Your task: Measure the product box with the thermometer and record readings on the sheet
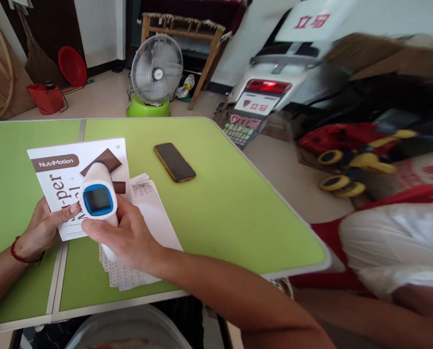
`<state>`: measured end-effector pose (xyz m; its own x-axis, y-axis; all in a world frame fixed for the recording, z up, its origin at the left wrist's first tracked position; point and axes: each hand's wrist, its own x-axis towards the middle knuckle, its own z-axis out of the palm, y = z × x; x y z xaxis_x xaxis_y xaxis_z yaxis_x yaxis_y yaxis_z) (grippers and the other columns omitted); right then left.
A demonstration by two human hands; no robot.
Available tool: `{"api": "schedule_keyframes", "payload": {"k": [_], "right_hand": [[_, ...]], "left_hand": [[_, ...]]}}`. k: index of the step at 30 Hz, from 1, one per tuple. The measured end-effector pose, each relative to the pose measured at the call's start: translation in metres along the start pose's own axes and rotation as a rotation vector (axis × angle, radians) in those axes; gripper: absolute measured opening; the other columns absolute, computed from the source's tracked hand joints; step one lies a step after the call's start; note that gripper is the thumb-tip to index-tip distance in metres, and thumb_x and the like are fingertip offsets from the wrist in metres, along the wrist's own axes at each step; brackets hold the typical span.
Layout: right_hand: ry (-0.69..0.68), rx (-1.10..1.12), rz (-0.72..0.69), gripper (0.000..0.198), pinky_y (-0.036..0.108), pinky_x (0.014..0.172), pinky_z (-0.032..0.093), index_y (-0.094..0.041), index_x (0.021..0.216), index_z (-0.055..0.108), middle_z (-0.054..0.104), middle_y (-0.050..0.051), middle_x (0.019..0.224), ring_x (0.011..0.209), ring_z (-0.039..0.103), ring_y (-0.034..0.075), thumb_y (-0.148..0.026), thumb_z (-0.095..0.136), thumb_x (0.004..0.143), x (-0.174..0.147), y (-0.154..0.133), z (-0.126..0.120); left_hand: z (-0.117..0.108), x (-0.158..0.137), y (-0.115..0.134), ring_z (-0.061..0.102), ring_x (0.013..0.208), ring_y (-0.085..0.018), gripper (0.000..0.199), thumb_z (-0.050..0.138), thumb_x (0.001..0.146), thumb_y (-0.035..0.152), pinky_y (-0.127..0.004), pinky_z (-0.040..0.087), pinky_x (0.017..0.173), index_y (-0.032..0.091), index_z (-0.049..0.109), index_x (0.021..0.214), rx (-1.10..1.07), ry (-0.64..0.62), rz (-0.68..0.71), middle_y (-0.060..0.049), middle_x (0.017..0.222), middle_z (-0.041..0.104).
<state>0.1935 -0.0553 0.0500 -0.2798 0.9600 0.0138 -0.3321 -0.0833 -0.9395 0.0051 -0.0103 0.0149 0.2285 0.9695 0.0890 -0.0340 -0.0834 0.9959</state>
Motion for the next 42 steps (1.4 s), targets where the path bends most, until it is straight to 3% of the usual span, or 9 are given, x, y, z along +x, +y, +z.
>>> {"api": "schedule_keyframes", "payload": {"k": [42], "right_hand": [[-0.02,0.005,-0.049,0.02,0.028,0.057,0.04,-0.019,0.084,0.056,0.055,-0.003,0.072,0.058,0.05,0.009,-0.029,0.071,0.074,0.0029,0.0005,-0.0013]], "left_hand": [[0.0048,0.0047,-0.0014,0.069,0.087,-0.025,0.052,0.087,0.066,0.036,-0.034,0.059,0.073,0.016,0.063,0.108,-0.126,0.016,-0.043,-0.008,0.106,0.071]]}}
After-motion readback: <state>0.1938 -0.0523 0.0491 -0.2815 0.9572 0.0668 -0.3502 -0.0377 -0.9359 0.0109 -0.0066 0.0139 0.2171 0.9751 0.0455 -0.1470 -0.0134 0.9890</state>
